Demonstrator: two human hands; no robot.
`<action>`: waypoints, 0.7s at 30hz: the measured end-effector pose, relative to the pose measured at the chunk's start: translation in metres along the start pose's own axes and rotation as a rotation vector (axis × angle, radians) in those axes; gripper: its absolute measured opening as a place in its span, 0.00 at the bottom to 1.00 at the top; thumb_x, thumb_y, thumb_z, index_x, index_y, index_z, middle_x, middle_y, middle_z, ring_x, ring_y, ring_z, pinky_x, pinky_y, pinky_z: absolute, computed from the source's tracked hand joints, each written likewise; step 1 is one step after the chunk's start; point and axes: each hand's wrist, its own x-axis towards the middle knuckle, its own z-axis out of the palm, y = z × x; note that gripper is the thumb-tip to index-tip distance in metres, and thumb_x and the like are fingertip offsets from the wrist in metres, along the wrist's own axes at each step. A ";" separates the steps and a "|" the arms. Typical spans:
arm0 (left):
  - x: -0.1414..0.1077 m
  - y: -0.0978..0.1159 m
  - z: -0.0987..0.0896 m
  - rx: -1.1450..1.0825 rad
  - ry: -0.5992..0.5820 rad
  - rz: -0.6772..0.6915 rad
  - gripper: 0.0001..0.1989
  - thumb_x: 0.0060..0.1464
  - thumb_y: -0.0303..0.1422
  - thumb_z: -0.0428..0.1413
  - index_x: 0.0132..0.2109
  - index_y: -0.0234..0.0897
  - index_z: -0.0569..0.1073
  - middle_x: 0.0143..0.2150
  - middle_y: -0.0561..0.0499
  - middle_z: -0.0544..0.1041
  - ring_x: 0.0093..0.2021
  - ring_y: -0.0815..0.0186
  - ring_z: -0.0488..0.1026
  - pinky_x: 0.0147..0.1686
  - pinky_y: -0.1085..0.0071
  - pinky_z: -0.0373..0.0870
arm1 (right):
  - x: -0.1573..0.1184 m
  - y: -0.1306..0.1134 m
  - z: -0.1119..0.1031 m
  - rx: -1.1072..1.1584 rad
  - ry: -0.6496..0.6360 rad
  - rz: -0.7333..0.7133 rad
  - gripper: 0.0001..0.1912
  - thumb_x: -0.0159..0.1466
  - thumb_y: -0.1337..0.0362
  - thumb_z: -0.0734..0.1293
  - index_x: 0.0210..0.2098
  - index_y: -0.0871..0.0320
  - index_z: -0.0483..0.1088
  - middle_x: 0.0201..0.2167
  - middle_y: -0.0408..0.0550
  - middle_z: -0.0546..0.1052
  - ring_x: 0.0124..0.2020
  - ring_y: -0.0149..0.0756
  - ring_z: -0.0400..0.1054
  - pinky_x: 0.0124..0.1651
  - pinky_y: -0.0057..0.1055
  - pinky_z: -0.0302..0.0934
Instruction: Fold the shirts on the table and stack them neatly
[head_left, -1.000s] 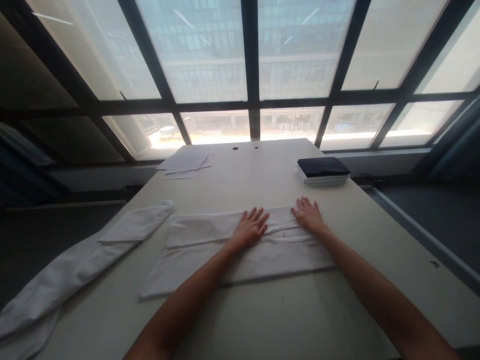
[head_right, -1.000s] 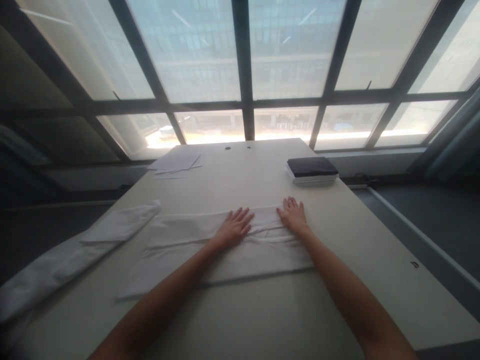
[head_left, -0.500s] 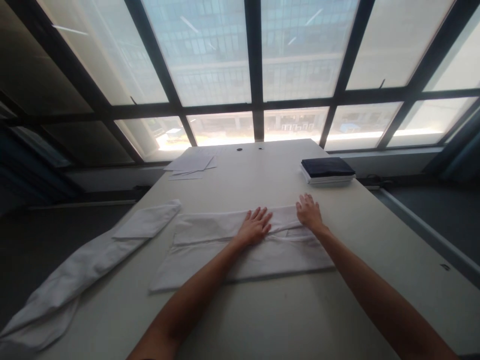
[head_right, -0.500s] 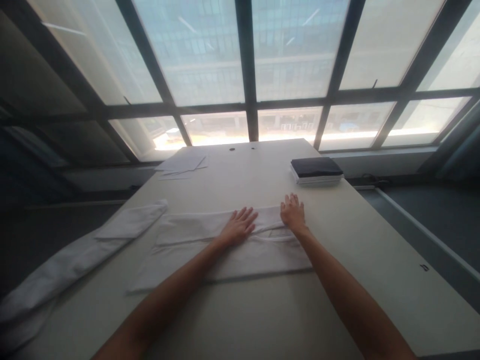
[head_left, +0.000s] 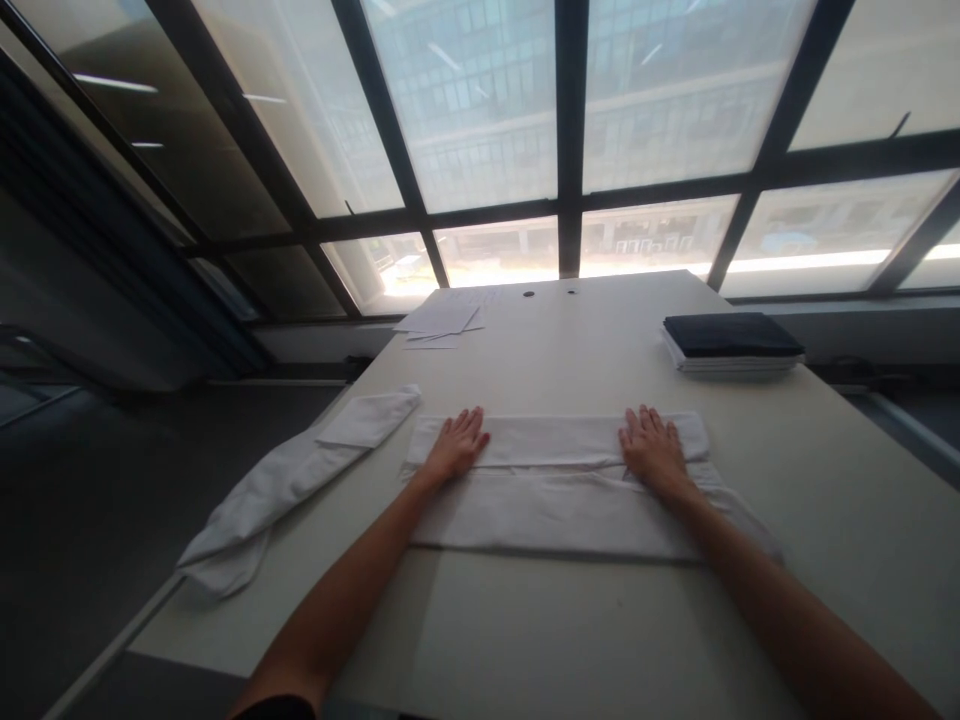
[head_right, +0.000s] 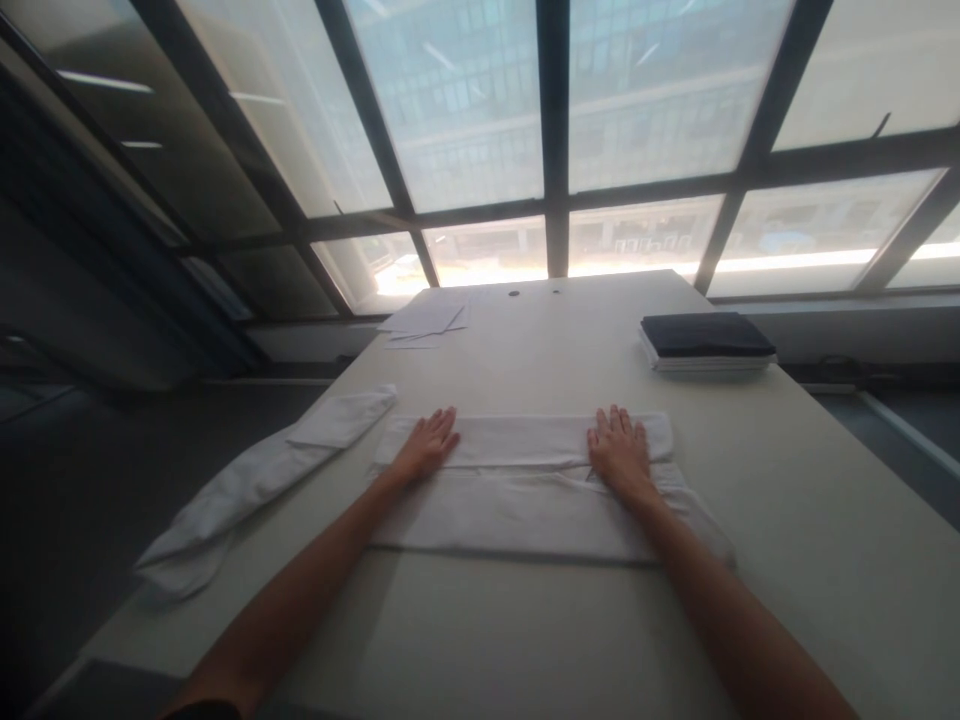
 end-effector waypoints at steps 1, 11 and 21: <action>-0.003 -0.010 -0.002 0.006 -0.011 -0.027 0.30 0.71 0.44 0.37 0.74 0.41 0.50 0.75 0.43 0.51 0.74 0.52 0.46 0.69 0.45 0.47 | 0.000 0.000 0.000 0.000 0.005 -0.001 0.31 0.73 0.56 0.49 0.70 0.62 0.56 0.72 0.59 0.55 0.73 0.48 0.44 0.70 0.51 0.37; 0.012 0.035 -0.005 -0.022 0.023 0.125 0.29 0.71 0.44 0.37 0.74 0.40 0.50 0.75 0.45 0.51 0.75 0.55 0.42 0.69 0.45 0.44 | -0.002 0.000 0.000 0.000 0.018 -0.013 0.31 0.72 0.56 0.49 0.69 0.63 0.57 0.72 0.60 0.56 0.72 0.49 0.45 0.70 0.51 0.39; 0.025 0.025 0.000 -0.157 0.183 0.080 0.21 0.69 0.37 0.45 0.64 0.37 0.69 0.59 0.42 0.73 0.60 0.59 0.68 0.63 0.61 0.61 | -0.001 0.000 0.002 -0.008 0.014 -0.003 0.31 0.72 0.56 0.48 0.70 0.62 0.57 0.72 0.59 0.55 0.72 0.49 0.45 0.70 0.51 0.38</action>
